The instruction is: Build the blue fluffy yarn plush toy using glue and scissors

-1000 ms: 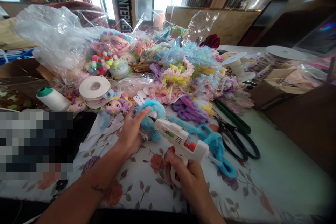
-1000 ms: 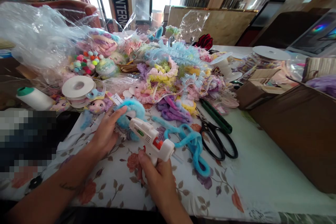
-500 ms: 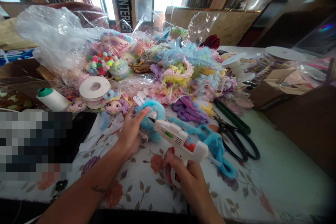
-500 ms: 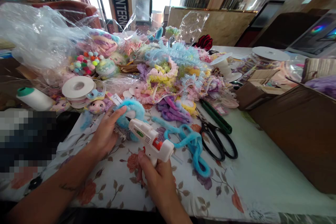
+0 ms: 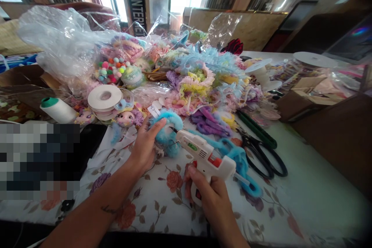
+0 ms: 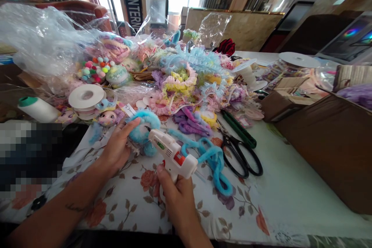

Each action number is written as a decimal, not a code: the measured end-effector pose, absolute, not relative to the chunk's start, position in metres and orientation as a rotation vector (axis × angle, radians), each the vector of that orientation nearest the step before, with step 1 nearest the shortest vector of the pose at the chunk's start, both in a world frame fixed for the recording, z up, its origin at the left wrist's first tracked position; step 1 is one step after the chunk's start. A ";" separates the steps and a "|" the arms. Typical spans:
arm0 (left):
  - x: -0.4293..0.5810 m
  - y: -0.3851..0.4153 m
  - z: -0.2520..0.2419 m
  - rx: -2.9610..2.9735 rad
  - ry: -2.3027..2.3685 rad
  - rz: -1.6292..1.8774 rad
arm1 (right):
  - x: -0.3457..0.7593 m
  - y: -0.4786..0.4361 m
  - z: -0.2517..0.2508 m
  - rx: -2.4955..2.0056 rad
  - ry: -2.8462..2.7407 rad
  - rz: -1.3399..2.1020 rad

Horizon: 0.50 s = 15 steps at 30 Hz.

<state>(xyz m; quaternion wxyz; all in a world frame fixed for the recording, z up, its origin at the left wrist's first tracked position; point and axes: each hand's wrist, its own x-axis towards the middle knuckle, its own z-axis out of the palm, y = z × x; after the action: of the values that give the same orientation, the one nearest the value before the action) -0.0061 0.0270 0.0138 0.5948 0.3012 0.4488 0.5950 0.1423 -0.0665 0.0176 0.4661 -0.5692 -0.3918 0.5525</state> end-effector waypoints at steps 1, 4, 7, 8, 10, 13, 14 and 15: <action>-0.006 0.027 0.014 0.698 1.053 1.384 | 0.142 -0.066 0.018 -1.394 -0.970 1.368; -0.005 0.027 0.014 0.693 1.059 1.392 | 0.143 -0.066 0.017 -1.393 -0.975 1.366; -0.005 0.027 0.014 0.699 1.037 1.393 | 0.143 -0.066 0.016 -1.412 -0.949 1.311; -0.005 0.027 0.014 0.696 1.044 1.394 | 0.143 -0.066 0.016 -1.410 -0.946 1.311; -0.005 0.027 0.015 0.685 1.069 1.397 | 0.143 -0.066 0.016 -1.391 -0.952 1.347; -0.004 0.027 0.017 0.689 1.054 1.403 | 0.144 -0.066 0.016 -1.392 -0.952 1.377; -0.004 0.027 0.017 0.697 1.037 1.407 | 0.144 -0.066 0.015 -1.405 -0.946 1.361; -0.004 0.027 0.018 0.702 1.022 1.411 | 0.144 -0.066 0.015 -1.417 -0.940 1.340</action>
<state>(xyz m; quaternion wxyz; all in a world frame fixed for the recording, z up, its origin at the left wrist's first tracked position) -0.0038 0.0271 0.0180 0.5904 0.3016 0.4392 0.6063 0.1445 -0.0663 0.0146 0.4692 -0.5782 -0.3833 0.5465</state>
